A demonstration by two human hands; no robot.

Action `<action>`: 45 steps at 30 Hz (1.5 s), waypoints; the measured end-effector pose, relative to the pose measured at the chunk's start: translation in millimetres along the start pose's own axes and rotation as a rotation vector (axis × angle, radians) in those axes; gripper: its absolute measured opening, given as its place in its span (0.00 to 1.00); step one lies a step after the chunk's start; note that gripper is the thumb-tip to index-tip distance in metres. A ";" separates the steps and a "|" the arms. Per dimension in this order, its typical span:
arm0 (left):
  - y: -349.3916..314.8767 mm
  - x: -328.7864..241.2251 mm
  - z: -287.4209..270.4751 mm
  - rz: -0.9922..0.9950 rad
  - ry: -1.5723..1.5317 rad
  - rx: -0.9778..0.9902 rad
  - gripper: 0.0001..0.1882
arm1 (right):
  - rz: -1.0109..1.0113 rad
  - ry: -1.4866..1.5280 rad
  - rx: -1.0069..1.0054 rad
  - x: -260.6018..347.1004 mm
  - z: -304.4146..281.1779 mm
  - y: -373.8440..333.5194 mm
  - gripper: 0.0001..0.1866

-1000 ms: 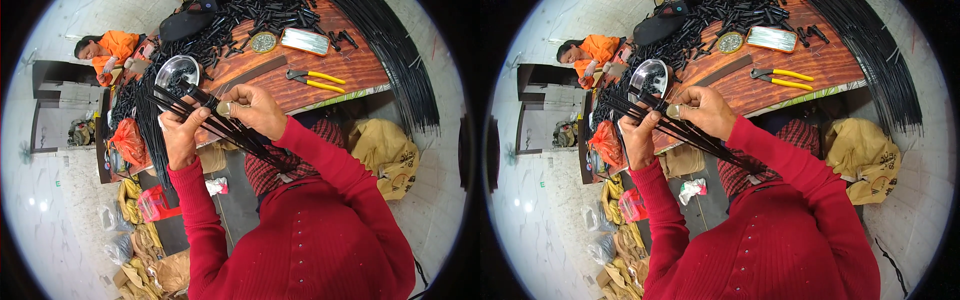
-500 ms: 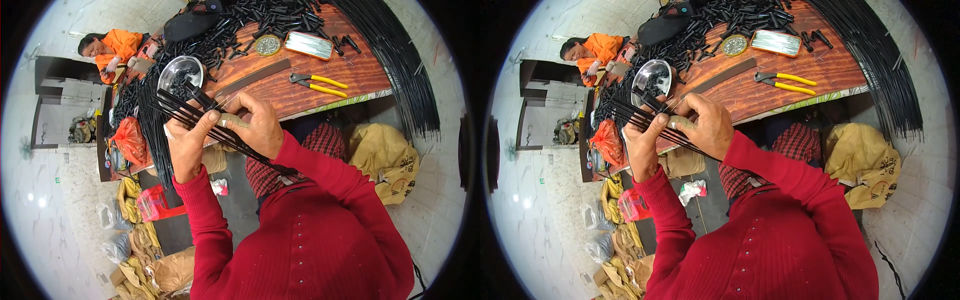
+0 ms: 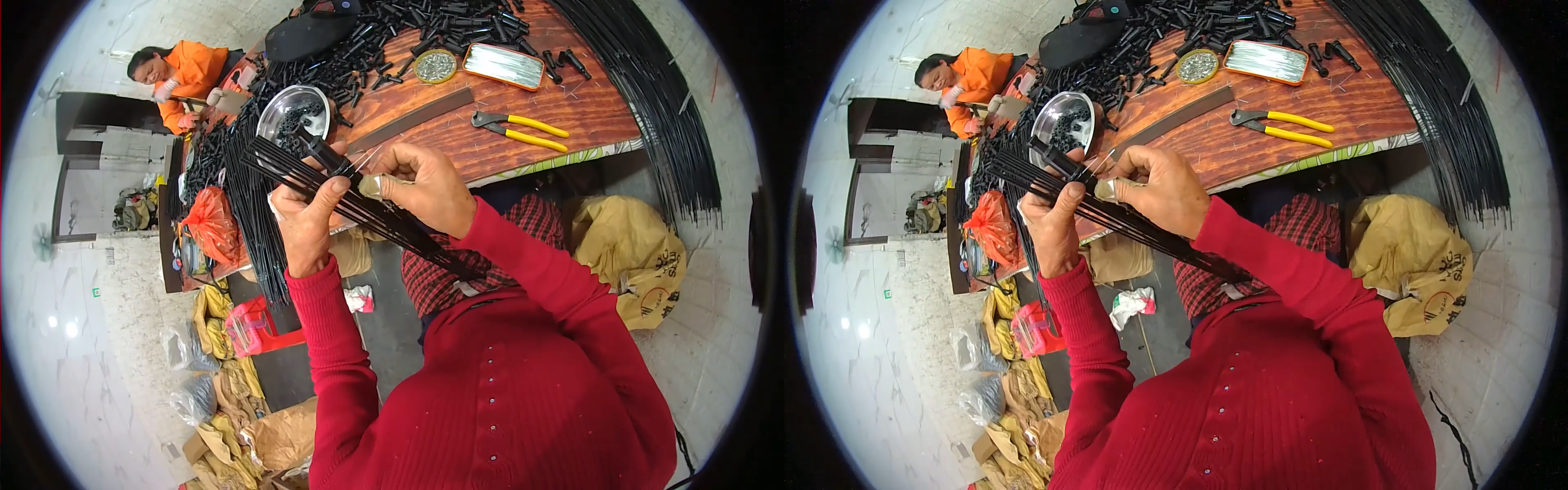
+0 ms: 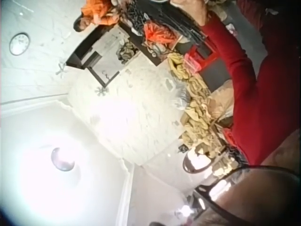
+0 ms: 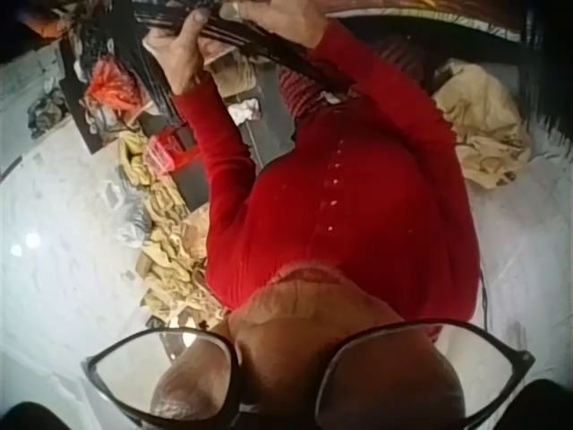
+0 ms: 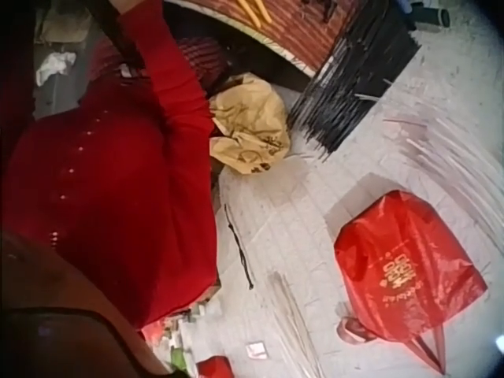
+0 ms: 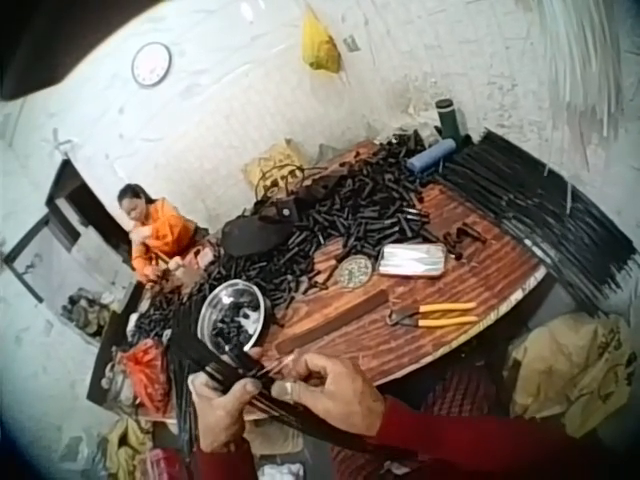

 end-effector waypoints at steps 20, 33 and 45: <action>1.2 -5.1 16.4 -0.159 -0.194 0.071 0.25 | -0.067 -0.178 -0.108 9.7 0.6 -0.9 0.06; -16.4 -18.0 15.4 -0.125 -0.052 -0.049 0.25 | -0.077 -0.199 -0.032 16.5 8.4 -0.3 0.07; -14.0 -16.3 7.3 -0.044 -0.037 0.087 0.30 | -0.144 -0.265 -0.021 21.1 11.4 -0.7 0.13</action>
Point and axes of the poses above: each hand's wrist, its own y-axis towards the middle knuckle, its own z-axis out of the palm, x = y × z, the point moved 1 cm from there along y, towards the middle knuckle, and after that the axes turned 15 degrees about -z, right-handed, at the moved point
